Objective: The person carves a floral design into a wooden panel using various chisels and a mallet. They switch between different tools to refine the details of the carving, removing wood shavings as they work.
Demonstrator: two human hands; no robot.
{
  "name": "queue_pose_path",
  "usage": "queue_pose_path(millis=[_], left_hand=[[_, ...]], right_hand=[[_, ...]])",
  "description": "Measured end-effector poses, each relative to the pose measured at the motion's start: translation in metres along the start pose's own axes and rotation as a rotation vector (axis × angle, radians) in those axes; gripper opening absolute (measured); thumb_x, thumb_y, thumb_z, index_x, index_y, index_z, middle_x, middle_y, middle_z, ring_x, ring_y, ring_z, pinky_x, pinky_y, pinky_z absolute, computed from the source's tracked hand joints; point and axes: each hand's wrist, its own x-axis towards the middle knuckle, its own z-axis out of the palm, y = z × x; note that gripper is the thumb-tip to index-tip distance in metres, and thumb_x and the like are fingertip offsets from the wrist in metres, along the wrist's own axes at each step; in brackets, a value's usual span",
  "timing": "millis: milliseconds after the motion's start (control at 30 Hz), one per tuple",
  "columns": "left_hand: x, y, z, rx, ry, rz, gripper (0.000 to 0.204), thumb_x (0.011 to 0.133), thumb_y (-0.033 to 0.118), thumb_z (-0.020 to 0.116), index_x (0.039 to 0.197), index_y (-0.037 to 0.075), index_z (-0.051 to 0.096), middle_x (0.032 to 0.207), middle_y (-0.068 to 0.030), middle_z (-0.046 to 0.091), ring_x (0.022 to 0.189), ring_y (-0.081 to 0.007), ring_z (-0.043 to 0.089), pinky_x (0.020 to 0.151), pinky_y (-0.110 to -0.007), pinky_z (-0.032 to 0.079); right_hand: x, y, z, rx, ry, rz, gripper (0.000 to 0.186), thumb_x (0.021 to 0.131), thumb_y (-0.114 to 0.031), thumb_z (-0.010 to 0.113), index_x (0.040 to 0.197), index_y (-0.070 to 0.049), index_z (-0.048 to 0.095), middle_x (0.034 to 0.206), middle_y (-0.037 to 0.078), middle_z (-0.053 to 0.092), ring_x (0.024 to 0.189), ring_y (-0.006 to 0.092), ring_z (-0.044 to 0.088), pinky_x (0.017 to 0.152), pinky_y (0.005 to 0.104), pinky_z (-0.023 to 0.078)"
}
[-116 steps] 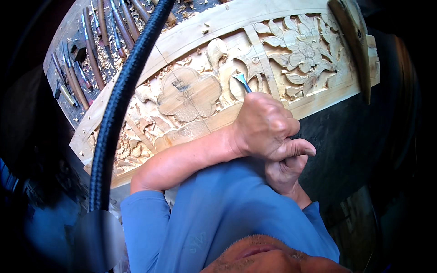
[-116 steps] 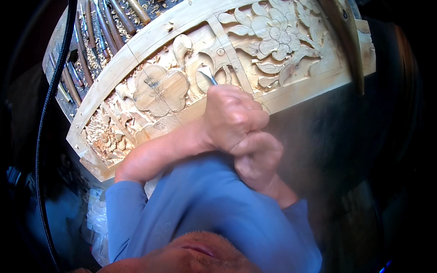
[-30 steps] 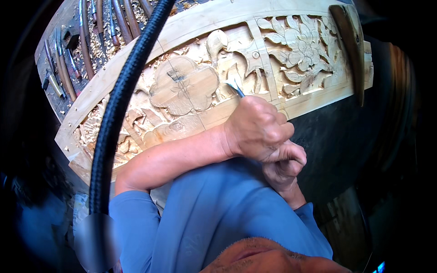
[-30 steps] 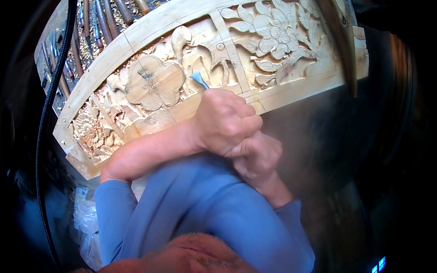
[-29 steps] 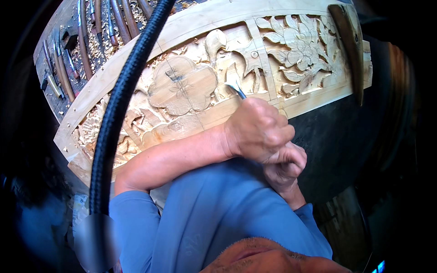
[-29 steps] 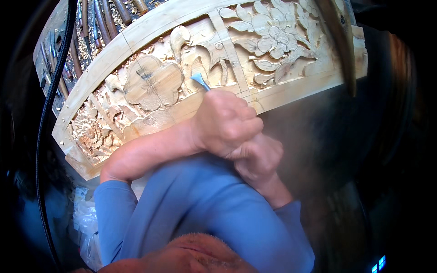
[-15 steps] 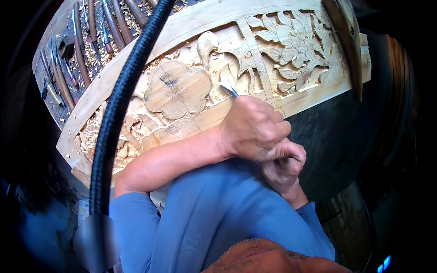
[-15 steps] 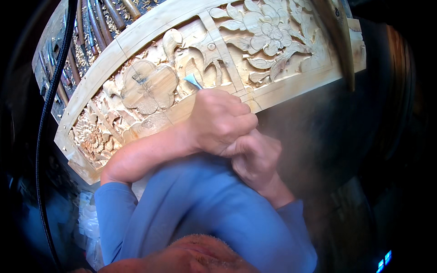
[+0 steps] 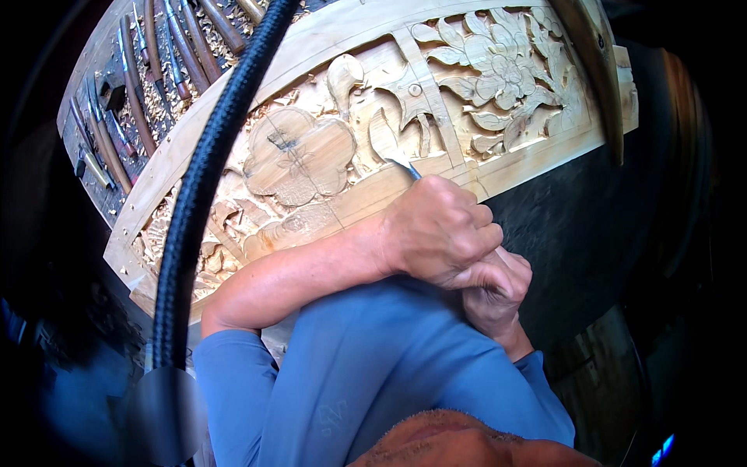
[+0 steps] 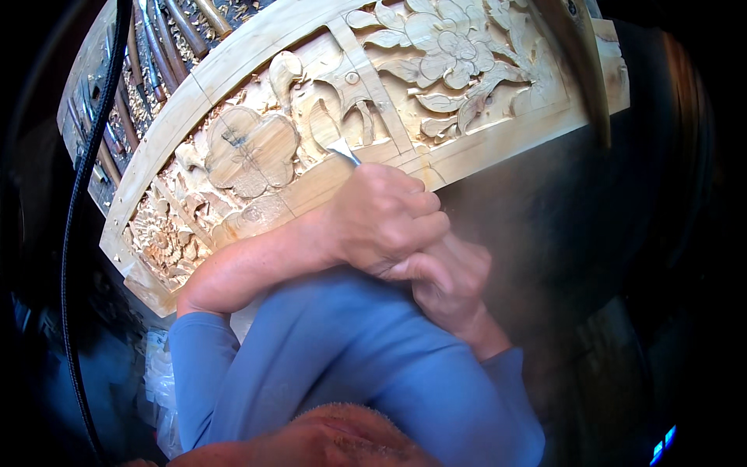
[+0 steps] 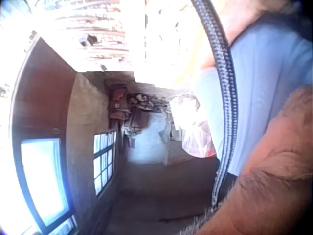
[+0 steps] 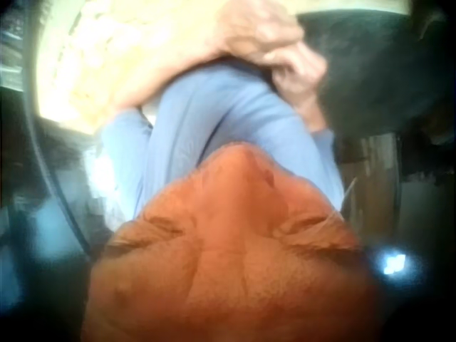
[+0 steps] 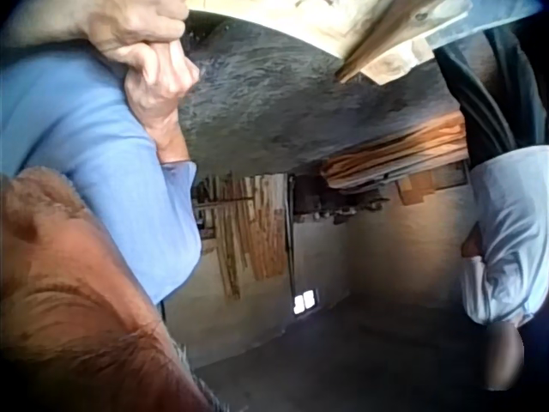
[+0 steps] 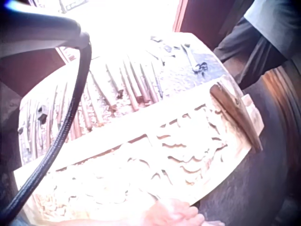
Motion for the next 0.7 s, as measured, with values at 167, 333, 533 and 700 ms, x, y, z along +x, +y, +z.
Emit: queue_pose_path(millis=[167, 333, 533, 700], left_hand=[[0.004, 0.001, -0.002, -0.027, 0.035, -0.006, 0.060, 0.095, 0.062, 0.073, 0.065, 0.013, 0.053, 0.058, -0.0037, 0.053, 0.053, -0.0248, 0.063, 0.046, -0.038, 0.048], [0.003, -0.001, 0.001, -0.025, 0.043, -0.007, 0.060, 0.096, 0.061, 0.072, 0.066, 0.013, 0.052, 0.058, -0.0042, 0.052, 0.052, -0.0251, 0.062, 0.045, -0.039, 0.047], [0.003, 0.000, 0.003, 0.018, 0.041, -0.040, 0.059, 0.095, 0.058, 0.073, 0.064, 0.013, 0.051, 0.055, -0.0047, 0.053, 0.050, -0.0247, 0.062, 0.043, -0.040, 0.046], [0.004, -0.003, 0.001, 0.091, 0.065, -0.071, 0.059, 0.093, 0.056, 0.075, 0.060, 0.015, 0.049, 0.053, -0.0036, 0.053, 0.049, -0.0233, 0.062, 0.043, -0.039, 0.046]], right_hand=[[0.012, -0.016, -0.009, -0.006, -0.023, 0.076, 0.007, 0.079, 0.006, 0.071, 0.085, 0.004, 0.069, 0.074, 0.014, 0.062, 0.064, 0.0360, 0.067, 0.058, 0.0377, 0.049], [0.015, -0.013, -0.011, 0.014, -0.032, 0.086, 0.008, 0.076, 0.008, 0.067, 0.083, 0.004, 0.066, 0.073, 0.015, 0.061, 0.061, 0.0357, 0.064, 0.057, 0.0381, 0.047], [0.009, -0.005, -0.010, 0.049, -0.029, 0.066, 0.010, 0.074, 0.009, 0.066, 0.079, 0.001, 0.061, 0.073, 0.014, 0.060, 0.059, 0.0325, 0.061, 0.057, 0.0356, 0.045], [0.011, 0.003, 0.003, 0.114, 0.033, 0.024, 0.015, 0.077, 0.011, 0.067, 0.078, -0.001, 0.058, 0.070, 0.011, 0.057, 0.056, 0.0285, 0.058, 0.058, 0.0333, 0.045]])
